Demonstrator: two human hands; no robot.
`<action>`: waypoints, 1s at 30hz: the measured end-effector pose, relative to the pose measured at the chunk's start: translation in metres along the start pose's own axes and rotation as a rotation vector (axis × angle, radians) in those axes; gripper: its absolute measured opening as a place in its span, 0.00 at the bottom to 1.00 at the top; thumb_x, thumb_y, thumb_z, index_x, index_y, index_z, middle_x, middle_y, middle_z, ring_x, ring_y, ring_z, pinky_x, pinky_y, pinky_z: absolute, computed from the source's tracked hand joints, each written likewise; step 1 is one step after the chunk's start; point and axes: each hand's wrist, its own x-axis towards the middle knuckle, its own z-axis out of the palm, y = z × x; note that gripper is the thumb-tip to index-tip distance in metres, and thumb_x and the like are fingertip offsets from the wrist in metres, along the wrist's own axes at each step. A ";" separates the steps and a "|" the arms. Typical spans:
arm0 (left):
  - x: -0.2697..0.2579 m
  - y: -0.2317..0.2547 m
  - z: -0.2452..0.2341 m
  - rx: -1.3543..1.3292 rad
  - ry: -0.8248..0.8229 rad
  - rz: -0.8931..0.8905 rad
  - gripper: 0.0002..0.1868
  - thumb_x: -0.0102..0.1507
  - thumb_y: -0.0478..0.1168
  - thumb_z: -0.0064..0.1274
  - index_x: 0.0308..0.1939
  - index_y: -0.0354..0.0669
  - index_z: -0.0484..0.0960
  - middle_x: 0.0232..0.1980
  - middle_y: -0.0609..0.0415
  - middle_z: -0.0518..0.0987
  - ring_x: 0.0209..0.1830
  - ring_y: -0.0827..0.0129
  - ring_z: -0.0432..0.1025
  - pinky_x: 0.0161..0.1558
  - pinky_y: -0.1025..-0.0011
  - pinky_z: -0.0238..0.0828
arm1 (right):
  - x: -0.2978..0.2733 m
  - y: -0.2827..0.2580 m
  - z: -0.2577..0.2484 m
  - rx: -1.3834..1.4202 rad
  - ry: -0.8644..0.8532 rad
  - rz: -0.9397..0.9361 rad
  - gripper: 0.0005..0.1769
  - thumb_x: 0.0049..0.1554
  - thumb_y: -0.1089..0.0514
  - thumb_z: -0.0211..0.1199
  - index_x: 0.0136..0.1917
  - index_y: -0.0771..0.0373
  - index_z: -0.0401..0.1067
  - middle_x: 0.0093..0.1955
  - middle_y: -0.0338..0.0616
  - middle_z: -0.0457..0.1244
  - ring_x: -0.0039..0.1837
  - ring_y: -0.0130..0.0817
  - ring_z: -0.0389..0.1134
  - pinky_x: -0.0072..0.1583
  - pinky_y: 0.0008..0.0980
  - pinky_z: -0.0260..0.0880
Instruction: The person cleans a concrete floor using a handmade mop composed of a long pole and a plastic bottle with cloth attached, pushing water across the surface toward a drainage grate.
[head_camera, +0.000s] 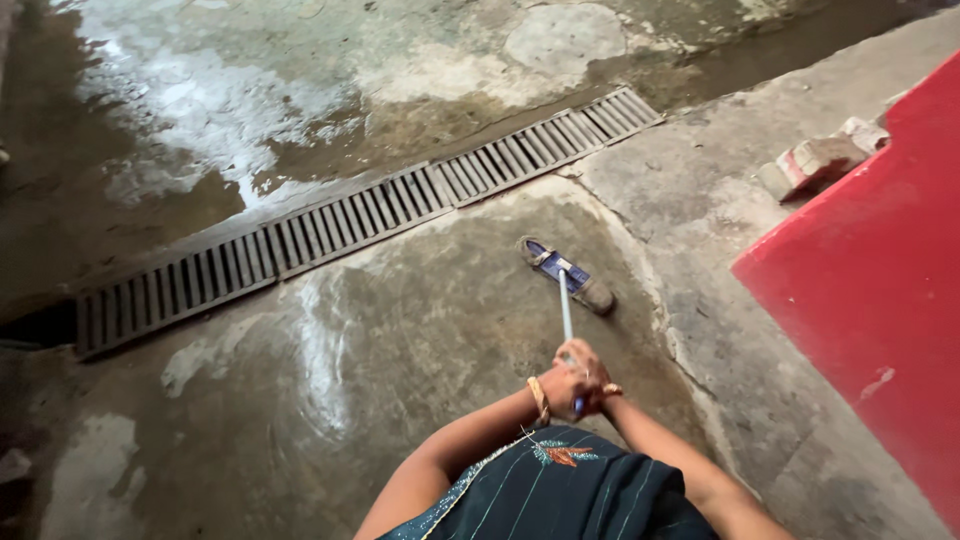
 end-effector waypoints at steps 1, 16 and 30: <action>0.004 -0.003 0.001 0.002 0.031 -0.044 0.13 0.57 0.42 0.63 0.45 0.49 0.82 0.41 0.51 0.82 0.45 0.57 0.79 0.49 0.59 0.76 | 0.004 0.002 0.001 0.015 0.094 0.044 0.14 0.53 0.55 0.67 0.51 0.58 0.71 0.55 0.51 0.63 0.56 0.46 0.68 0.58 0.40 0.70; 0.076 0.212 0.125 0.073 0.603 -0.282 0.15 0.61 0.36 0.63 0.50 0.44 0.78 0.43 0.48 0.80 0.46 0.51 0.75 0.50 0.56 0.71 | -0.146 0.044 -0.060 0.917 -0.303 0.665 0.42 0.57 0.63 0.63 0.74 0.34 0.46 0.58 0.48 0.64 0.49 0.46 0.72 0.47 0.51 0.78; 0.062 0.352 0.128 0.285 0.581 0.006 0.16 0.57 0.39 0.61 0.49 0.41 0.82 0.45 0.46 0.77 0.51 0.48 0.73 0.61 0.53 0.67 | -0.284 -0.004 -0.109 1.318 -0.320 0.974 0.31 0.62 0.48 0.52 0.73 0.63 0.53 0.58 0.60 0.66 0.60 0.47 0.71 0.61 0.41 0.75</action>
